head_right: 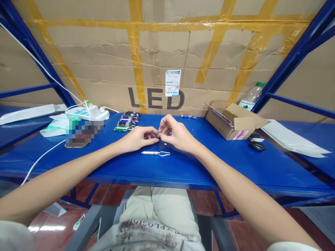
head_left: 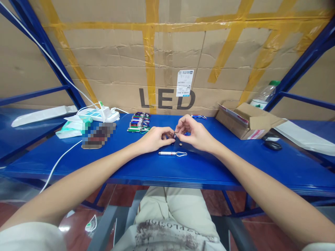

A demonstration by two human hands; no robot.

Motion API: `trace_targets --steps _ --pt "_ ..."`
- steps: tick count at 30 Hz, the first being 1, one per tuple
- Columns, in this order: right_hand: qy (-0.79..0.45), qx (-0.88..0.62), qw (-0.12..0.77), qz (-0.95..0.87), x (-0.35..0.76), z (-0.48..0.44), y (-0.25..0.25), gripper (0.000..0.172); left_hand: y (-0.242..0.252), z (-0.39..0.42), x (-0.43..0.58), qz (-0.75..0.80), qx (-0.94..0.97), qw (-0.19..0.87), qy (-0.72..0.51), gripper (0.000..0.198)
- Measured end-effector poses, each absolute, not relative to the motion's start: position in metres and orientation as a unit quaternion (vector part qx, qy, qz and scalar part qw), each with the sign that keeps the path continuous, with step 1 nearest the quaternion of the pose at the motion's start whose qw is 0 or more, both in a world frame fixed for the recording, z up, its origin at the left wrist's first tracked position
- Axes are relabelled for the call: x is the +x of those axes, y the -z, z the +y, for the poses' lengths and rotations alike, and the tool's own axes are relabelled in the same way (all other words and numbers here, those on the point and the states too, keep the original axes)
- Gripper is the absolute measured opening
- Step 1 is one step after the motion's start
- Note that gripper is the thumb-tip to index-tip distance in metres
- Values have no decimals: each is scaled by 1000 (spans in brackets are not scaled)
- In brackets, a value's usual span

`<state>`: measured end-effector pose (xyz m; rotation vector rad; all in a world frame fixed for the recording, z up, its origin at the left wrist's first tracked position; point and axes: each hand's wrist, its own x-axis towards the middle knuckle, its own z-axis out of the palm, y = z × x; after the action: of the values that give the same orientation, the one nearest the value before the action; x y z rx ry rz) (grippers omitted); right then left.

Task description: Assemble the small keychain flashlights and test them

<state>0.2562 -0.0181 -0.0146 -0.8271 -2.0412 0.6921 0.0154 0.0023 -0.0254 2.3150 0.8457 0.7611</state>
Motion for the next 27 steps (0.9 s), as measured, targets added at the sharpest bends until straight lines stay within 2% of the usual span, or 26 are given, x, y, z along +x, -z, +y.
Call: trace_targets --steps 10,27 --pt "-367 -307 437 -762 250 -13 18 35 26 1 17 313 859 289 -284 22" --pt "-350 -302 424 -779 255 -11 20 38 27 3 16 310 857 292 -288 23"
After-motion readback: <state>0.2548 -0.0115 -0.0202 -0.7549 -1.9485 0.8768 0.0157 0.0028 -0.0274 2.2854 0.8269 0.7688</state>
